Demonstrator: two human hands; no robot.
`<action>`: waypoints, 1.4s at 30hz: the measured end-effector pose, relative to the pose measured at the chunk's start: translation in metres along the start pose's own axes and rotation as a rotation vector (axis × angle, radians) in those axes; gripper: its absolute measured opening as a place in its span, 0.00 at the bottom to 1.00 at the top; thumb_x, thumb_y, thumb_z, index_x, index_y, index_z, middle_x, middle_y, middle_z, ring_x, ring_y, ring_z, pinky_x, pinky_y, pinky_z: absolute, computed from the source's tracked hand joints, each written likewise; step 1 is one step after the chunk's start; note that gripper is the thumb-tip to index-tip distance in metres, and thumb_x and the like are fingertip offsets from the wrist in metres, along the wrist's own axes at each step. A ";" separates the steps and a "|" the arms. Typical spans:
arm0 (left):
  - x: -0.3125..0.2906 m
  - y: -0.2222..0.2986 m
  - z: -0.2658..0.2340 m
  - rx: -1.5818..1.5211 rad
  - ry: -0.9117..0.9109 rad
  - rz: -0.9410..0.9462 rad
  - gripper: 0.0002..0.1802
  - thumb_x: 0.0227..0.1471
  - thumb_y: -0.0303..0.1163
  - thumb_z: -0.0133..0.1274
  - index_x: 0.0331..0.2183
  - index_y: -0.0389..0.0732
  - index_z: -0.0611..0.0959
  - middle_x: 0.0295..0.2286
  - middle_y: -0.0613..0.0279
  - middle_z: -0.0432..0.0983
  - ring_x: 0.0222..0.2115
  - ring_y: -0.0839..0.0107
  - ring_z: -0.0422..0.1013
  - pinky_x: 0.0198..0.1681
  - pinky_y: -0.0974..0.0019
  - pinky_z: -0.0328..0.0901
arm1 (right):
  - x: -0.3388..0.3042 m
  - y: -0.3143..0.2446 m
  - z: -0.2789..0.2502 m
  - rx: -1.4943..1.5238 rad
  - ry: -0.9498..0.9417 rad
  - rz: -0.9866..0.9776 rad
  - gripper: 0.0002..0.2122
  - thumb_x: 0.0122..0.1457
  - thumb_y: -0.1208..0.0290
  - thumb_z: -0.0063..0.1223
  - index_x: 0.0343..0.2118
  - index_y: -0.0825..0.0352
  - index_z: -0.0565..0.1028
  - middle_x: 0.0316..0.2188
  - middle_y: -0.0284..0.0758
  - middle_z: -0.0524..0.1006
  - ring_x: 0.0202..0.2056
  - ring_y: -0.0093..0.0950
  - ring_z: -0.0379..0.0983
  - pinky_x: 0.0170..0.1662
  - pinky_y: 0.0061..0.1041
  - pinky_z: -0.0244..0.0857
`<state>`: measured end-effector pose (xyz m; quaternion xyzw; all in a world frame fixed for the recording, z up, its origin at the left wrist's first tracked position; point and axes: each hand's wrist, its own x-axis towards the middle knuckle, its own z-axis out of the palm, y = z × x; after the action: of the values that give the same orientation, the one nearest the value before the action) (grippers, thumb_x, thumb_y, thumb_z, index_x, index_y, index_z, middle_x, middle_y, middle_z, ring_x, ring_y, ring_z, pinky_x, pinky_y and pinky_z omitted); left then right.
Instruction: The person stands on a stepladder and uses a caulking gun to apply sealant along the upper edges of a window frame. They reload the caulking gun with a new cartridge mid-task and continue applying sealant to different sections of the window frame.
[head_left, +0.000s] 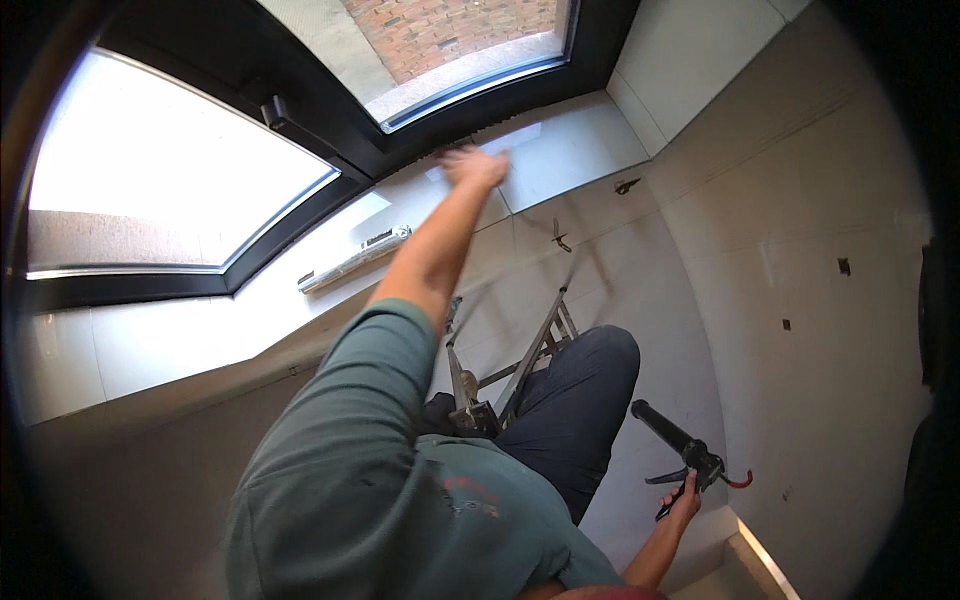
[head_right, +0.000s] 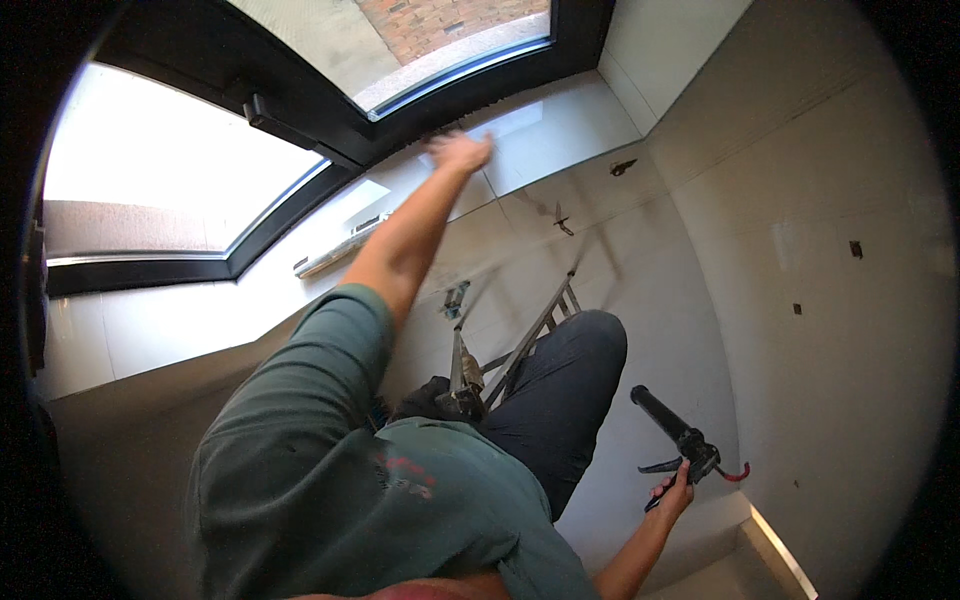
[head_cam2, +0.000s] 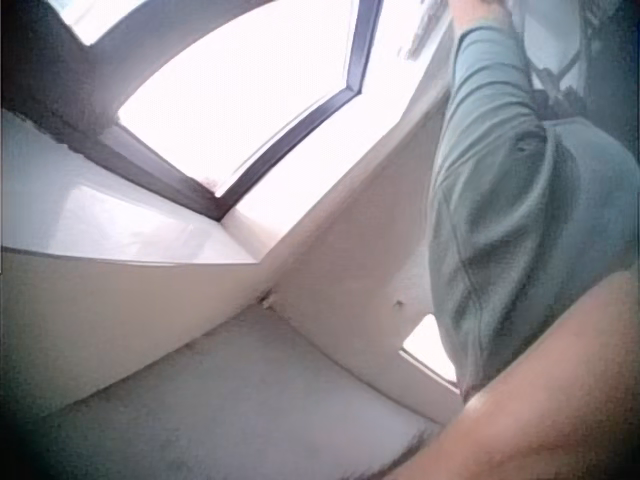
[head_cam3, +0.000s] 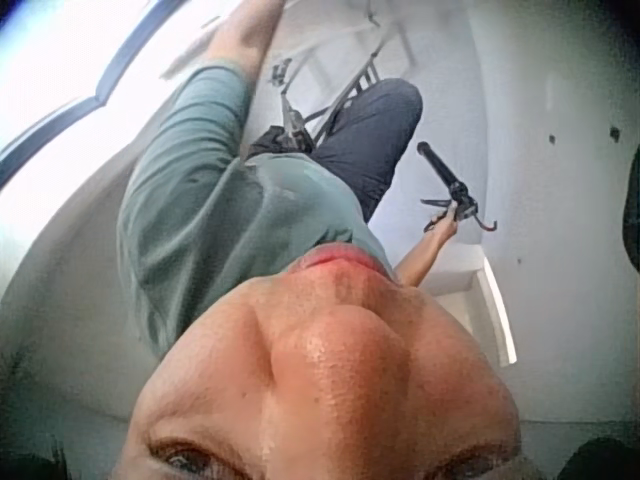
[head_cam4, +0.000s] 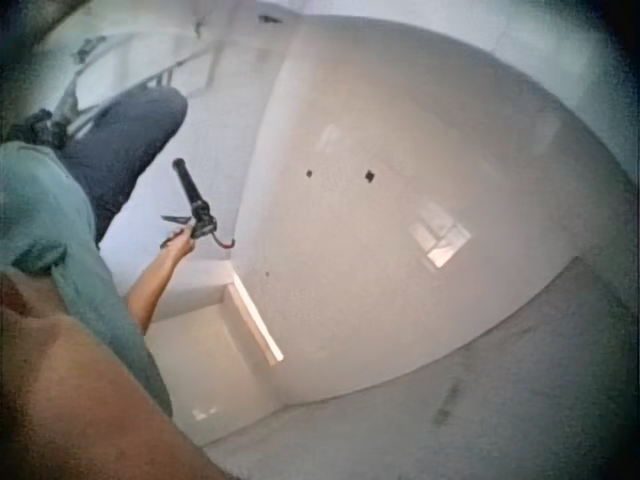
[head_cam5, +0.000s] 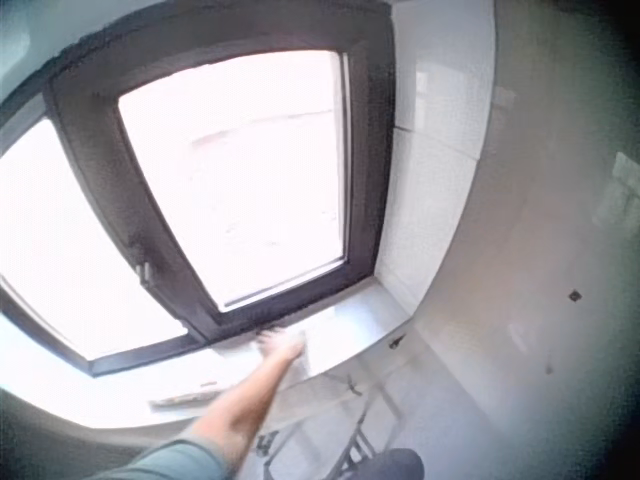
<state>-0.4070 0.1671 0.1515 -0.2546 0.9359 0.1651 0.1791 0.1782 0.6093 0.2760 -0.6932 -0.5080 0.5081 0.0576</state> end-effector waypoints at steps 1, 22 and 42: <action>-0.001 0.018 0.009 0.043 -0.013 0.223 0.56 0.55 0.71 0.42 0.65 0.31 0.63 0.66 0.33 0.51 0.69 0.43 0.47 0.71 0.44 0.40 | 0.000 -0.001 -0.003 -0.002 -0.020 -0.013 0.19 0.62 0.46 0.60 0.35 0.60 0.73 0.17 0.26 0.63 0.13 0.23 0.57 0.16 0.29 0.52; -0.144 -0.221 -0.048 -0.089 0.629 0.834 0.27 0.55 0.41 0.59 0.55 0.44 0.78 0.62 0.52 0.64 0.69 0.50 0.49 0.71 0.43 0.38 | -0.021 -0.006 0.083 -0.190 -0.077 -0.031 0.27 0.61 0.33 0.51 0.30 0.58 0.68 0.16 0.26 0.64 0.13 0.22 0.59 0.16 0.25 0.53; -0.126 -0.573 0.006 -0.018 0.358 -0.459 0.47 0.67 0.57 0.34 0.69 0.31 0.43 0.70 0.35 0.30 0.71 0.41 0.27 0.71 0.43 0.26 | -0.008 0.026 0.104 -0.600 -0.087 -0.227 0.28 0.61 0.36 0.54 0.27 0.63 0.69 0.12 0.29 0.65 0.10 0.24 0.61 0.12 0.26 0.53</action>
<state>0.0031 -0.2458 0.0736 -0.4864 0.8690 0.0811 0.0417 0.1154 0.5459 0.2159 -0.5955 -0.7113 0.3551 -0.1150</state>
